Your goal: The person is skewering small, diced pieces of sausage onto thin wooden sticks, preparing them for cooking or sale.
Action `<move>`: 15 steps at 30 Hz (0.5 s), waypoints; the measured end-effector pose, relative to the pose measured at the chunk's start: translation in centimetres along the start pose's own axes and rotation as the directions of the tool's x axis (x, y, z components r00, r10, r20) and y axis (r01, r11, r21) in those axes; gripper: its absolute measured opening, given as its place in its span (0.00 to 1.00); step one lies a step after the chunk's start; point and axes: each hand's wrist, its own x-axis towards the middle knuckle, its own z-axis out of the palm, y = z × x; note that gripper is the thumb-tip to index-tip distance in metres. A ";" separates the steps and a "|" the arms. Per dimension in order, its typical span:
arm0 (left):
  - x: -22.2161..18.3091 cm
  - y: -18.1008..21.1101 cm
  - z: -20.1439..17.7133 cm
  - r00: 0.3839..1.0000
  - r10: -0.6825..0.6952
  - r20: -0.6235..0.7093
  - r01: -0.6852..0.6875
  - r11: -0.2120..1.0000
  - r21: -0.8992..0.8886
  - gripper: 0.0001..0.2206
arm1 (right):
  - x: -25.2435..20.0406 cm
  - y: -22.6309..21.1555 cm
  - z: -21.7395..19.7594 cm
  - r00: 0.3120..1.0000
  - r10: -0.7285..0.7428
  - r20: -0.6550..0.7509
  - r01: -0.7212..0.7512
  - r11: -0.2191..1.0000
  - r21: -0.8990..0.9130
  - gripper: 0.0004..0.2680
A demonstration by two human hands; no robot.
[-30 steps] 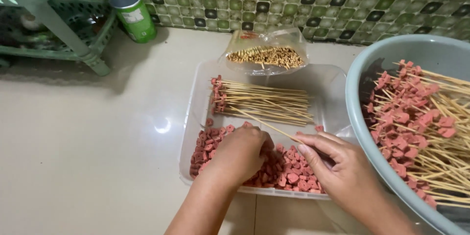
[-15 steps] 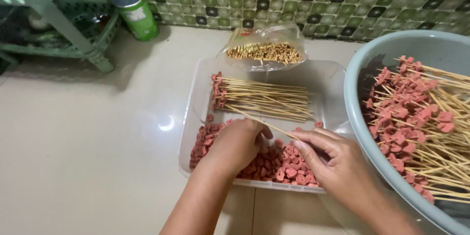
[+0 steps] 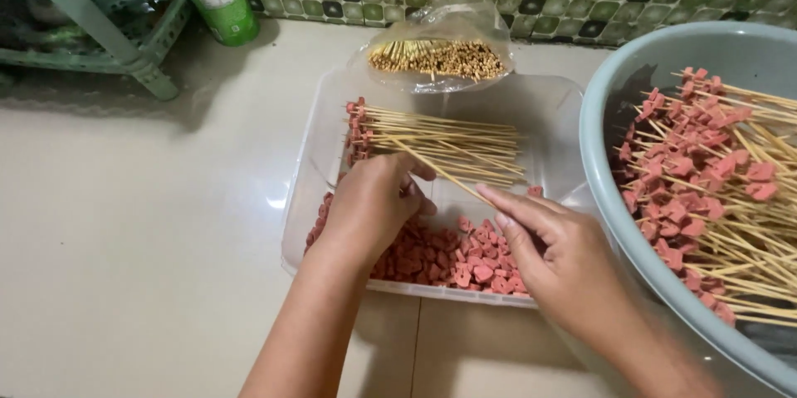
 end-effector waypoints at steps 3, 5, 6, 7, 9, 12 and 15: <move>0.2 0.1 0.0 0.998 -0.055 0.013 0.055 0.997 -0.046 0.15 | 0.0 0.8 0.3 1.000 0.001 0.015 -0.002 1.000 0.011 0.15; 0.4 0.0 -0.1 0.999 -0.044 0.002 0.044 0.997 -0.065 0.16 | 0.3 0.9 0.2 0.999 0.034 0.021 -0.034 0.999 0.025 0.16; 0.3 -0.1 0.0 0.999 -0.046 -0.004 0.045 0.995 -0.090 0.17 | 0.2 1.0 0.3 0.997 0.072 0.039 -0.073 0.997 0.038 0.16; 0.5 -0.2 0.2 0.999 -0.042 0.007 0.042 0.995 -0.088 0.17 | 0.3 1.0 0.3 0.996 0.082 0.034 -0.083 0.996 0.038 0.16; 0.8 -0.4 0.5 0.990 -0.022 -0.140 0.004 0.992 -0.126 0.11 | 0.3 0.9 0.4 0.995 0.100 0.030 -0.102 0.993 0.064 0.17; 1.2 -0.2 -0.1 0.969 -0.127 -0.213 0.085 0.977 -0.195 0.15 | 0.2 1.3 0.7 0.997 0.079 0.004 -0.079 0.995 0.053 0.17; 1.2 -0.1 -0.9 0.944 -0.197 -0.265 0.078 0.912 -0.402 0.14 | 0.2 1.0 0.7 0.997 0.073 0.004 -0.073 0.997 0.005 0.17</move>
